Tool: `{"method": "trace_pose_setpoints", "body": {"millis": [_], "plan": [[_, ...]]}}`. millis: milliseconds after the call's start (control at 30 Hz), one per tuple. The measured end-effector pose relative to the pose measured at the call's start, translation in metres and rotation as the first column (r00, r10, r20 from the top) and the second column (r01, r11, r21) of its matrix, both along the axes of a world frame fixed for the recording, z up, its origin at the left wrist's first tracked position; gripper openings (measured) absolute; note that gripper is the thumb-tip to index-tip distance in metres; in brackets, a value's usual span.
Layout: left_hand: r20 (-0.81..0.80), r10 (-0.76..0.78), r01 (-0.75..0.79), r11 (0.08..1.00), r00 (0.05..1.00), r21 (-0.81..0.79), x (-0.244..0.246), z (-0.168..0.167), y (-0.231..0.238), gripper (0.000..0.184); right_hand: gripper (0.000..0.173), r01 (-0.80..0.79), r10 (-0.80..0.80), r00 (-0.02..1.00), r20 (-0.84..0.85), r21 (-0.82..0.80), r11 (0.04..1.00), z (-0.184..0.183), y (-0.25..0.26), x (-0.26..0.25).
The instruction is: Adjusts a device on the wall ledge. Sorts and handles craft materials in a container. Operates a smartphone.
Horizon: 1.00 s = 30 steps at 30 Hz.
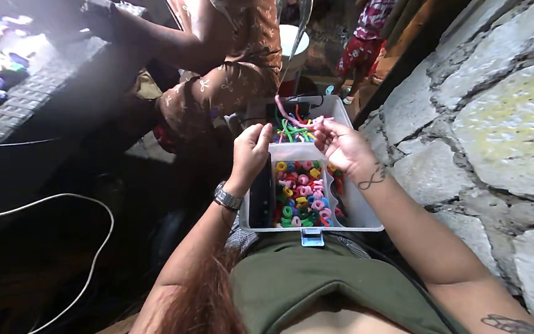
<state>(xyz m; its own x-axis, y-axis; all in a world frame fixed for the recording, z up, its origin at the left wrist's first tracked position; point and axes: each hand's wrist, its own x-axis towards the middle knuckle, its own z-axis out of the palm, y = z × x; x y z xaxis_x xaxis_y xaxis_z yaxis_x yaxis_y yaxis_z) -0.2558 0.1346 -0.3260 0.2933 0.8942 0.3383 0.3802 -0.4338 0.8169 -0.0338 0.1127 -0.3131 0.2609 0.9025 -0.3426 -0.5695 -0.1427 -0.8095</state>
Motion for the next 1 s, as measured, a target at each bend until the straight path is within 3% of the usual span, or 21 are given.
{"method": "trace_pose_setpoints", "body": {"millis": [33,133,167,233,267,333,400,433,533,600,700,867,1000], "plan": [[0.003,-0.001,0.001,1.000,1.000,-0.002,0.000,0.000,0.000,0.045,0.017,-0.020,0.021,0.998,0.051,-0.019,1.000,0.000,-0.005,-0.001],[0.068,0.012,-0.011,1.000,0.998,-0.014,-0.002,-0.002,0.000,0.044,0.041,-0.045,0.019,0.939,0.343,0.070,0.997,-0.005,-0.010,-0.006],[0.098,0.022,-0.020,0.999,0.995,-0.026,-0.003,-0.003,-0.001,0.043,0.041,-0.087,0.021,0.881,0.472,0.119,0.989,-0.007,-0.011,-0.009],[0.158,0.043,-0.037,0.999,0.986,-0.040,-0.004,-0.006,0.000,0.041,0.026,-0.279,0.119,0.714,0.689,0.125,0.952,-0.009,-0.019,-0.019],[0.179,0.046,-0.039,0.998,0.983,-0.040,-0.004,-0.007,0.001,0.041,0.023,-0.407,0.233,0.620,0.749,0.054,0.912,-0.007,-0.023,-0.028],[0.221,0.035,-0.032,0.999,0.975,-0.015,-0.003,-0.010,0.004,0.043,0.029,-0.650,0.531,0.392,0.751,-0.182,0.738,-0.007,-0.026,-0.050],[0.265,0.015,-0.016,1.000,0.964,0.002,-0.003,-0.013,0.006,0.045,0.038,-0.759,0.718,0.212,0.663,-0.351,0.548,-0.008,-0.031,-0.069],[0.277,0.015,-0.017,1.000,0.961,0.007,-0.003,-0.014,0.006,0.046,0.040,-0.768,0.748,0.177,0.639,-0.385,0.511,-0.007,-0.033,-0.076],[0.293,-0.002,-0.010,0.999,0.956,0.041,-0.005,-0.014,0.009,0.048,0.050,-0.703,0.752,0.173,0.636,-0.455,0.546,-0.004,-0.031,-0.088],[0.303,-0.014,-0.002,0.998,0.953,0.055,-0.004,-0.016,0.010,0.047,0.061,-0.650,0.738,0.241,0.630,-0.460,0.605,-0.010,-0.028,-0.092],[0.307,-0.028,0.007,0.998,0.951,0.068,-0.003,-0.016,0.011,0.046,0.059,-0.609,0.718,0.420,0.555,-0.414,0.676,-0.020,-0.027,-0.092],[0.332,-0.030,0.016,0.999,0.943,0.045,-0.004,-0.015,0.010,0.045,0.061,-0.564,0.693,0.470,0.546,-0.419,0.712,-0.019,-0.034,-0.088],[0.340,-0.027,0.029,1.000,0.940,-0.001,-0.006,-0.015,0.009,0.048,0.061,-0.572,0.723,0.603,0.338,-0.450,0.686,-0.008,-0.037,-0.073]]}}
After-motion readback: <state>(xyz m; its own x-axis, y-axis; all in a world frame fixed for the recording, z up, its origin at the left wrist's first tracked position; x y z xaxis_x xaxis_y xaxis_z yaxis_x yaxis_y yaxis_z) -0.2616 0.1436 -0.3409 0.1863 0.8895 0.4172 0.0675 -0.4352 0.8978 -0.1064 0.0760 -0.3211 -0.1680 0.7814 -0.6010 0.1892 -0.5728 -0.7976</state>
